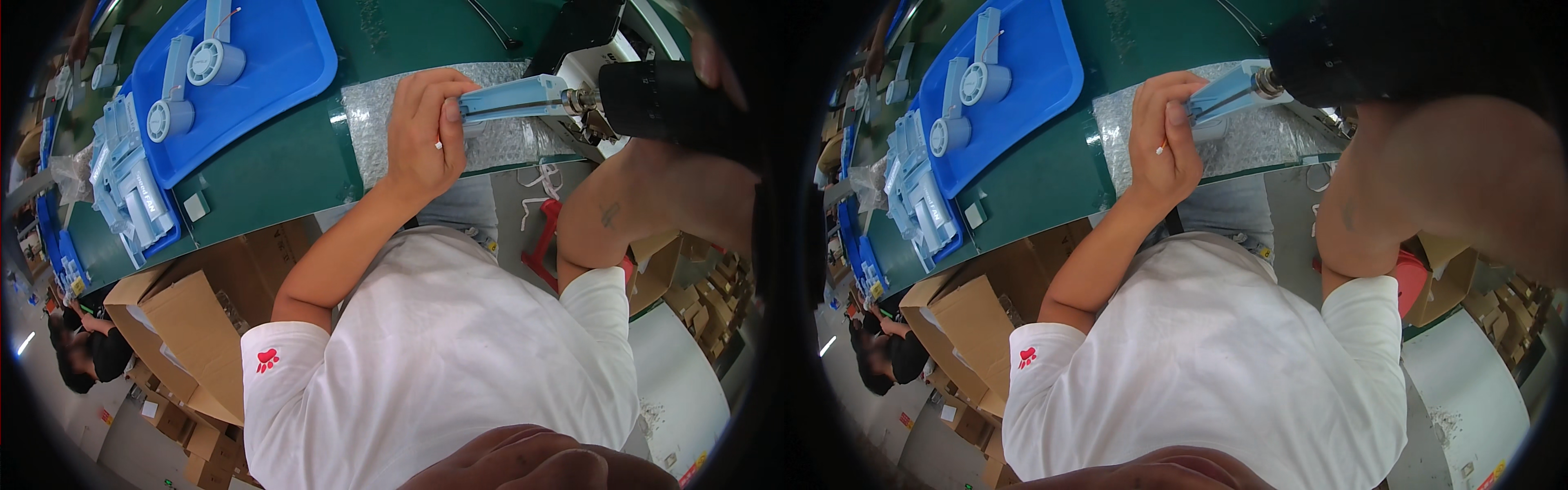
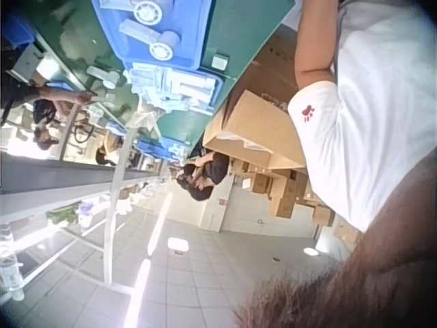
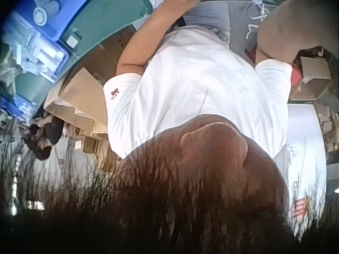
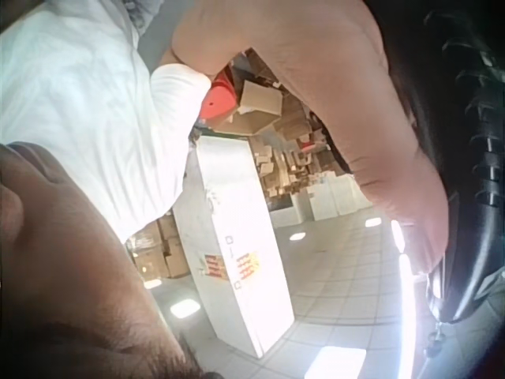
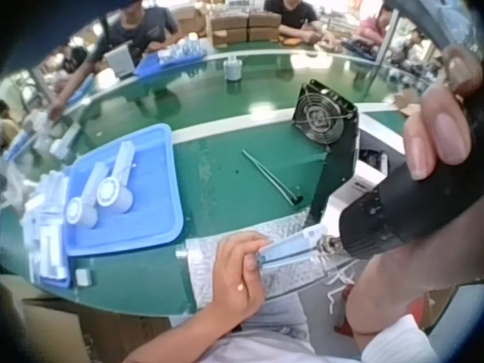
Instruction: The person repeatedly picks up light-blue plastic housings from a blue tray, uses a handheld power tool to drive fasteners into the housings, and places the finished units back into the tray. The person also briefly applies a green adhesive strip to one housing before continuing the assembly.
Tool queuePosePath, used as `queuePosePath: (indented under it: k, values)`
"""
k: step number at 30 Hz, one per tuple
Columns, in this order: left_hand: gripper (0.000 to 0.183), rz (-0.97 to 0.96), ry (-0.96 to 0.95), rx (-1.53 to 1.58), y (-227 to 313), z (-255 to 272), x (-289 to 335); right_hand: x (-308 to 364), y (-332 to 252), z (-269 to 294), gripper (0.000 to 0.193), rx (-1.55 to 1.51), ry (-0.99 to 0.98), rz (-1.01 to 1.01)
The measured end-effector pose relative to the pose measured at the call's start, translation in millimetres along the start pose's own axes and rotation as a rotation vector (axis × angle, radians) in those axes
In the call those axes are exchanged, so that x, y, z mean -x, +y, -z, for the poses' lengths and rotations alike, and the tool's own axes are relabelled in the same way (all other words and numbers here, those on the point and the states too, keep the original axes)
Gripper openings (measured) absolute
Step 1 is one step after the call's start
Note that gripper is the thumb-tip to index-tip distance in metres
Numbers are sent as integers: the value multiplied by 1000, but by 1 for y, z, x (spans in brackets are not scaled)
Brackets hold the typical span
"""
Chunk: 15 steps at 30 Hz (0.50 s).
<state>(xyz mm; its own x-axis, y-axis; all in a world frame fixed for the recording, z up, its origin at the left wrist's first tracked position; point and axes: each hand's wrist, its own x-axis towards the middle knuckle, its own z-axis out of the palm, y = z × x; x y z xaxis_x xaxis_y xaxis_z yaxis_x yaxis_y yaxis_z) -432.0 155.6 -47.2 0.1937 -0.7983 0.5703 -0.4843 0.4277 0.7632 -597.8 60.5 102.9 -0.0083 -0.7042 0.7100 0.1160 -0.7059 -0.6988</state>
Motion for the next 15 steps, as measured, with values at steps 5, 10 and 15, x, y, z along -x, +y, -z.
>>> queuePosePath:
  k: [5, 10, 15]
  values:
    - [17, 4, 41, 25, 0, -3, -1, 4, -1, 0, 60, 23, -4, 6]
    - [17, -8, 40, 18, 1, -3, 0, 11, -3, -1, 60, 58, -11, 14]
    - [18, -8, 25, 3, 1, -1, 3, 17, -6, -4, 61, 97, -23, 35]
